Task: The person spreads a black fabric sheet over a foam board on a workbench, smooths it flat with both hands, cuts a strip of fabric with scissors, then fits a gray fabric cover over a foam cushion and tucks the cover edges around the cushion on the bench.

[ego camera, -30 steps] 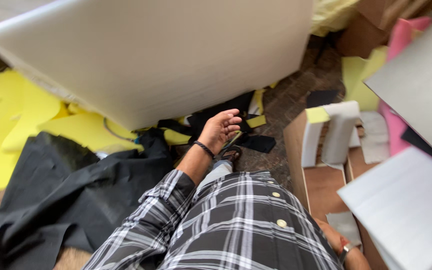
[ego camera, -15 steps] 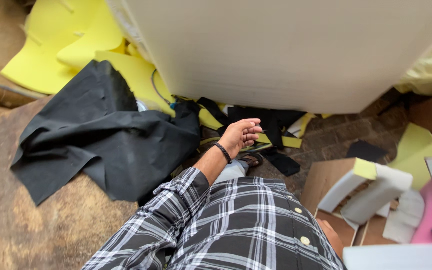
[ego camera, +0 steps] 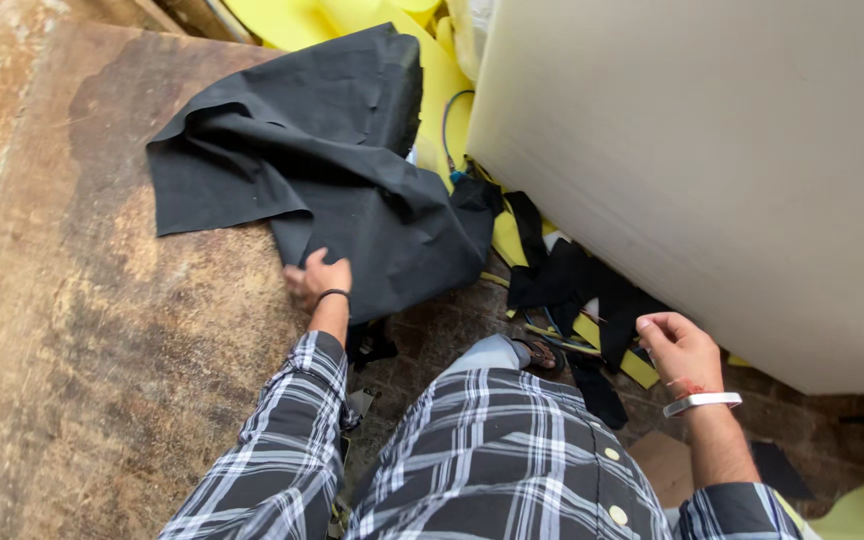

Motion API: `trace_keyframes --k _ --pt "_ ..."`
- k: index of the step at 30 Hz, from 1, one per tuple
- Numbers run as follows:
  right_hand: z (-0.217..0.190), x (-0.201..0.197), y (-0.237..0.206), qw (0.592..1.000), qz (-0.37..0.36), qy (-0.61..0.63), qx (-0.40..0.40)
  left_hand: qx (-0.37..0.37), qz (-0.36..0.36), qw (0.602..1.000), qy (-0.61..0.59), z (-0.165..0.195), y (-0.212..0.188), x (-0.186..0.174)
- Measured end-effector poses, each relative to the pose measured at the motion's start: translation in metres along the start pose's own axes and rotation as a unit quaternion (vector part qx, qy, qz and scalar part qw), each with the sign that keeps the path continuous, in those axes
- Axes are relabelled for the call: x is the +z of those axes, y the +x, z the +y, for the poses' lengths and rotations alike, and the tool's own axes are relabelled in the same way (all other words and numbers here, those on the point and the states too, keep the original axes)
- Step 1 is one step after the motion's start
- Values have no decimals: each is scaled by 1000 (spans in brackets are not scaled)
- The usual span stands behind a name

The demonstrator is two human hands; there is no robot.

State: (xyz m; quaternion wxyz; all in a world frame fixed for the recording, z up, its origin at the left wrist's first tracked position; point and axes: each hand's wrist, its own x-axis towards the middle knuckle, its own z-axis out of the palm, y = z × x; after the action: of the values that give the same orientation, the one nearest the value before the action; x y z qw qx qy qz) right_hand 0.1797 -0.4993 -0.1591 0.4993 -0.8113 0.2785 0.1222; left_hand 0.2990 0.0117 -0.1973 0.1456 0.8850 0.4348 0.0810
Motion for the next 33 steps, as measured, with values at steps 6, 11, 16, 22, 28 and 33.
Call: trace_keyframes --k 6,11,16,22,28,33 --pt "-7 64 0 980 -148 -130 -14 -165 -59 982 -63 -48 39 15" --pt "8 85 -21 982 -184 4 48 -72 -37 933 -350 -35 24 10" --pt "-3 89 -42 944 -180 236 144 -104 -442 692 -562 59 -103 -4" --pt "-30 65 -53 838 -139 507 144 194 -851 412 -262 82 -308 -74" --pt "-35 -13 -58 862 -100 494 -44 326 -808 370 -324 59 -271 -100" --pt "-57 -34 -72 948 14 274 -160 260 -574 672 -388 37 -190 -126"
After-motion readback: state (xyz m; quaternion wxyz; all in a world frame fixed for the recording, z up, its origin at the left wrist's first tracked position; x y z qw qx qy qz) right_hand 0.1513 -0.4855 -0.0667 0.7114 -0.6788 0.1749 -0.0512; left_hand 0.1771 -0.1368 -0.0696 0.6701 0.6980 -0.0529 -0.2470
